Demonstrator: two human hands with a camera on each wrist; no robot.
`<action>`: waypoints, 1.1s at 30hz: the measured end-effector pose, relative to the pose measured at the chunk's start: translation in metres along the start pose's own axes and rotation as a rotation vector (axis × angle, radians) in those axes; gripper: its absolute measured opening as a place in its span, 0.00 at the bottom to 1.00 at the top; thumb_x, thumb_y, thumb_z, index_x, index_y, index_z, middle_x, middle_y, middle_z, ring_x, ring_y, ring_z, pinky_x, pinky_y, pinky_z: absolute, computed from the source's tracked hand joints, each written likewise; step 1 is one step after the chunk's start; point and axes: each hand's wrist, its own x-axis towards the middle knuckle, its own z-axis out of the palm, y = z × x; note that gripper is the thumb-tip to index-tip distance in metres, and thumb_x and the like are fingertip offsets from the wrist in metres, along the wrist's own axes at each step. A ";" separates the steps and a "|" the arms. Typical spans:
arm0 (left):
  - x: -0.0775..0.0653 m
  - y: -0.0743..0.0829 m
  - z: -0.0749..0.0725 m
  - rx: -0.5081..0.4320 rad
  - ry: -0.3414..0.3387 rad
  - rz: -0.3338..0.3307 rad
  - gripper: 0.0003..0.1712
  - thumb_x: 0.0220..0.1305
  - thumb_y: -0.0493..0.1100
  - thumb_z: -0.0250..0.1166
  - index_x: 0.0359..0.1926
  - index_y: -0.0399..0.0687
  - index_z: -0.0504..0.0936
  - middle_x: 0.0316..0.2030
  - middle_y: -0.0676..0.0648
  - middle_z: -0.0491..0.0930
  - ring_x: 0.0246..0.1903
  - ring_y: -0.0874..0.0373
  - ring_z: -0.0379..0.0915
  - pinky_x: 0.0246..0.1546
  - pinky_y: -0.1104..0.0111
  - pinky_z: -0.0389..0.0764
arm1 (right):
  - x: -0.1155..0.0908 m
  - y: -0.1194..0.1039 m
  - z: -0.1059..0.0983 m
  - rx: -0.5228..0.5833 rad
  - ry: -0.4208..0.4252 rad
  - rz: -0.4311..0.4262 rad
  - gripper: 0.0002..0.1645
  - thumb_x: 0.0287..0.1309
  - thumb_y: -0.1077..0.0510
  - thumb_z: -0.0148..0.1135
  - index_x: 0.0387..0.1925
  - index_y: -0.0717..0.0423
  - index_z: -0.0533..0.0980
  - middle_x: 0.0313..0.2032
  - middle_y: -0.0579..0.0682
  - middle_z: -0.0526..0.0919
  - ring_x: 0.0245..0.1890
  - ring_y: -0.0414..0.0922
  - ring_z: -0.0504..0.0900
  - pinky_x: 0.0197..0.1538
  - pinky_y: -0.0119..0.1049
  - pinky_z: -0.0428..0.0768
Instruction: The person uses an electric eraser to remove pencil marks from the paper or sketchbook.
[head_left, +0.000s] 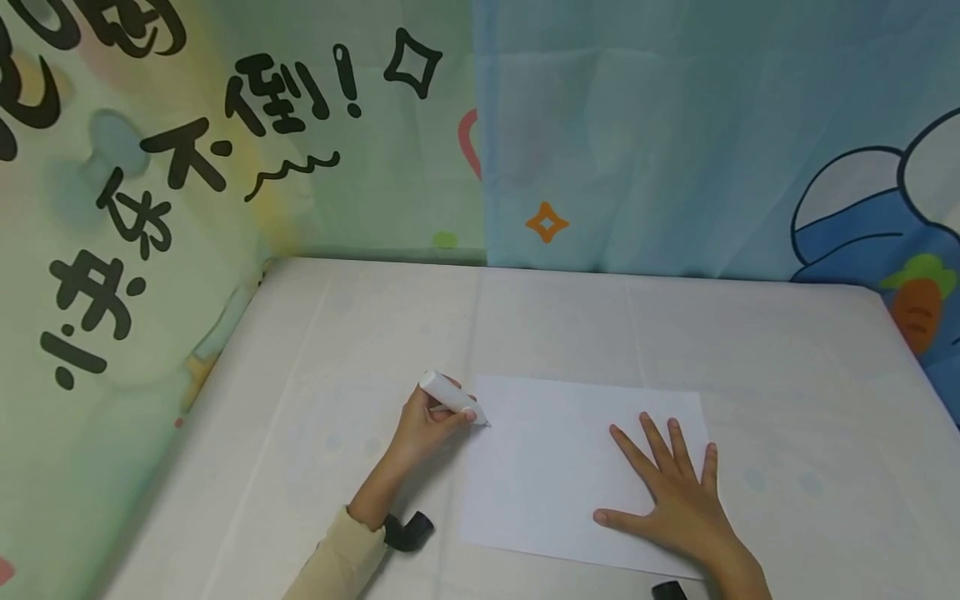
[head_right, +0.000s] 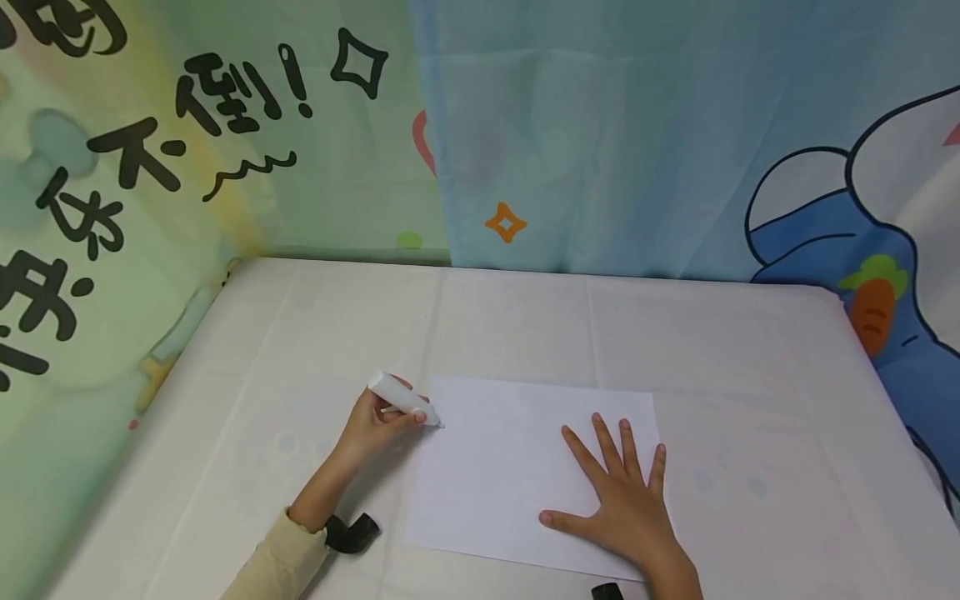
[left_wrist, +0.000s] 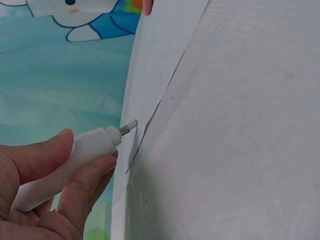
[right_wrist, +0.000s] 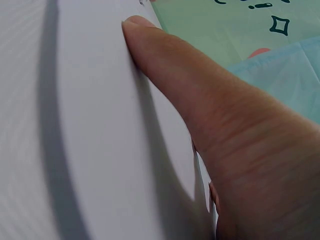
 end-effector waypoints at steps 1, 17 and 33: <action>0.000 0.001 0.000 0.002 0.001 0.001 0.22 0.56 0.26 0.68 0.49 0.29 0.69 0.45 0.28 0.80 0.46 0.37 0.81 0.42 0.69 0.83 | 0.000 0.000 0.000 0.000 0.000 0.000 0.66 0.40 0.23 0.66 0.76 0.32 0.45 0.77 0.58 0.38 0.74 0.61 0.24 0.62 0.66 0.13; -0.008 0.000 0.001 0.035 -0.006 0.003 0.22 0.55 0.27 0.69 0.48 0.29 0.69 0.44 0.29 0.81 0.43 0.38 0.82 0.42 0.66 0.83 | 0.000 -0.002 -0.001 0.011 -0.001 0.001 0.66 0.41 0.23 0.67 0.76 0.33 0.46 0.77 0.59 0.39 0.74 0.61 0.23 0.62 0.66 0.13; -0.011 0.000 0.000 0.041 -0.039 0.003 0.23 0.56 0.27 0.69 0.49 0.29 0.68 0.44 0.29 0.81 0.43 0.39 0.83 0.40 0.70 0.83 | 0.001 0.000 0.000 0.001 0.002 -0.002 0.66 0.40 0.23 0.67 0.76 0.33 0.46 0.77 0.59 0.39 0.74 0.61 0.24 0.62 0.66 0.13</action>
